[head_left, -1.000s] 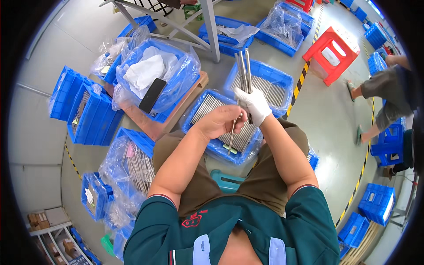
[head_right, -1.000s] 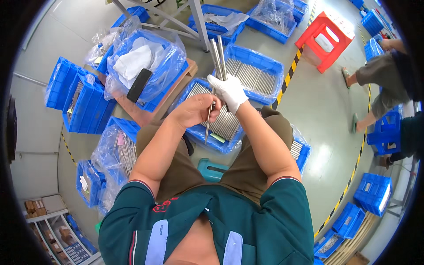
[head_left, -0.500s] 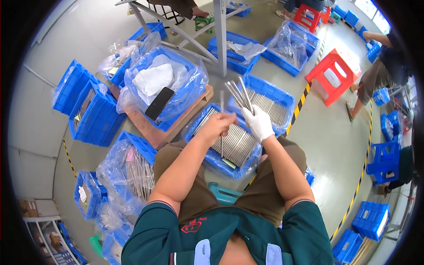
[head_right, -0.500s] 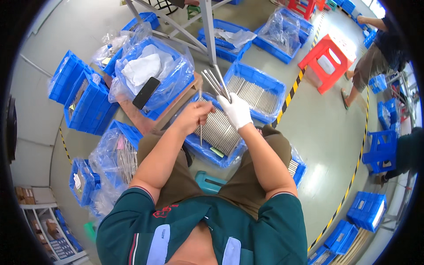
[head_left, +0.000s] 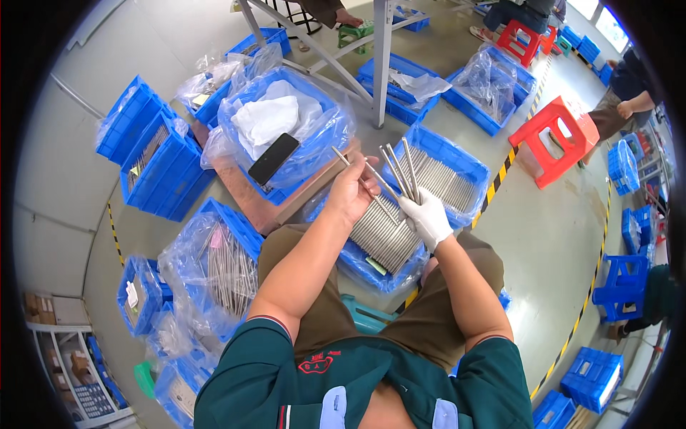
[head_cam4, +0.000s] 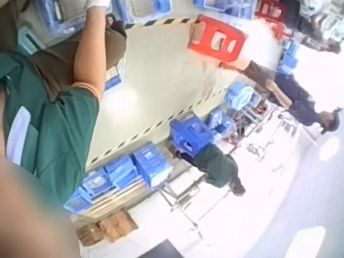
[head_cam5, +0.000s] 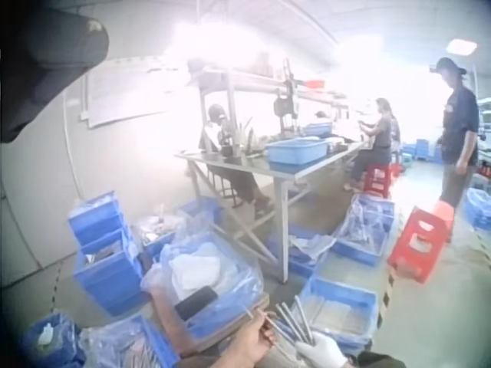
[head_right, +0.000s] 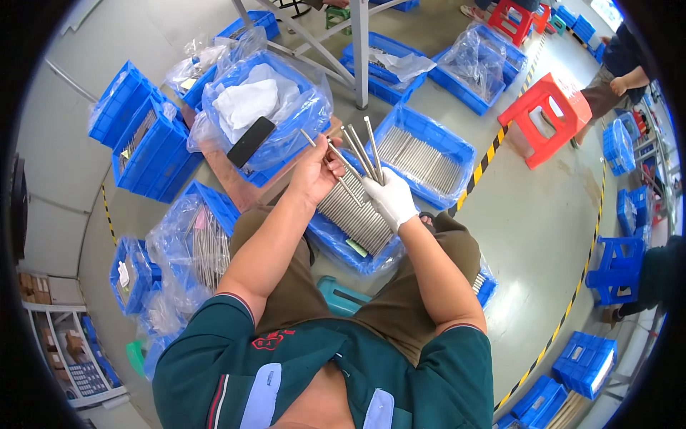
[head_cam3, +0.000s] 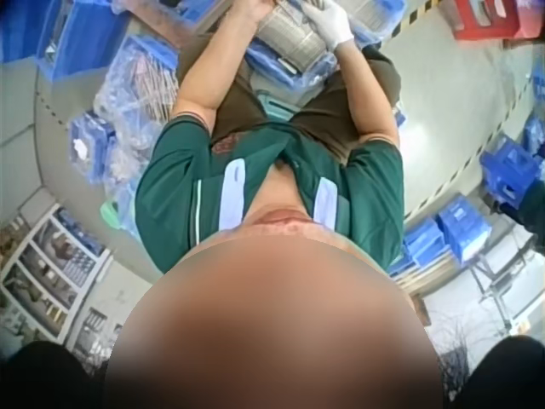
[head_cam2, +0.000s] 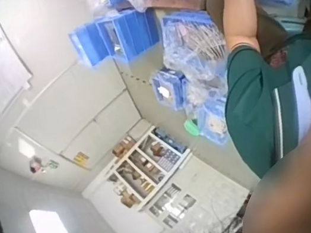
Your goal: Inspecting and sorting thin metal rods into plastic bins.
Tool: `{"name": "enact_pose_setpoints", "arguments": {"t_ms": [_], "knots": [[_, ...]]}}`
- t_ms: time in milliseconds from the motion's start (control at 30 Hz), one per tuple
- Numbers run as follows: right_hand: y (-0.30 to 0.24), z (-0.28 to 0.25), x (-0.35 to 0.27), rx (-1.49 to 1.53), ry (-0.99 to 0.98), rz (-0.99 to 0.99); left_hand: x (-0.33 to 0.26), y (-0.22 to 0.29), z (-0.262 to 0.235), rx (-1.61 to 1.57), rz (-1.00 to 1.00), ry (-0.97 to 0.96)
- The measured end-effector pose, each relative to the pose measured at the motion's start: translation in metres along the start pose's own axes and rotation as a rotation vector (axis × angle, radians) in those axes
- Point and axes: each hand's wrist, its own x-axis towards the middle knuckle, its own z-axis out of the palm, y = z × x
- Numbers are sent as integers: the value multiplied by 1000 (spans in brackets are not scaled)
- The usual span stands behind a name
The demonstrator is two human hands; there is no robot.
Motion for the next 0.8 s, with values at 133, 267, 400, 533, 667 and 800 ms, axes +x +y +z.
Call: {"name": "enact_pose_setpoints", "arguments": {"t_ms": [133,267,400,533,667,800], "knots": [[4,2,8,-49,62,-72,-4,-16,3,112,-82,-85],[5,4,14,64,120,-111,-12,-35,7,190,-111,-114],[4,6,11,159,89,-89,-15,-36,11,215,-88,-151],[3,11,11,227,71,-171,-18,-36,12,308,-31,-101],[5,14,14,105,167,-207,-24,-46,15,503,31,-54],[2,11,17,122,108,-157,-24,-47,21,507,75,20]]}}
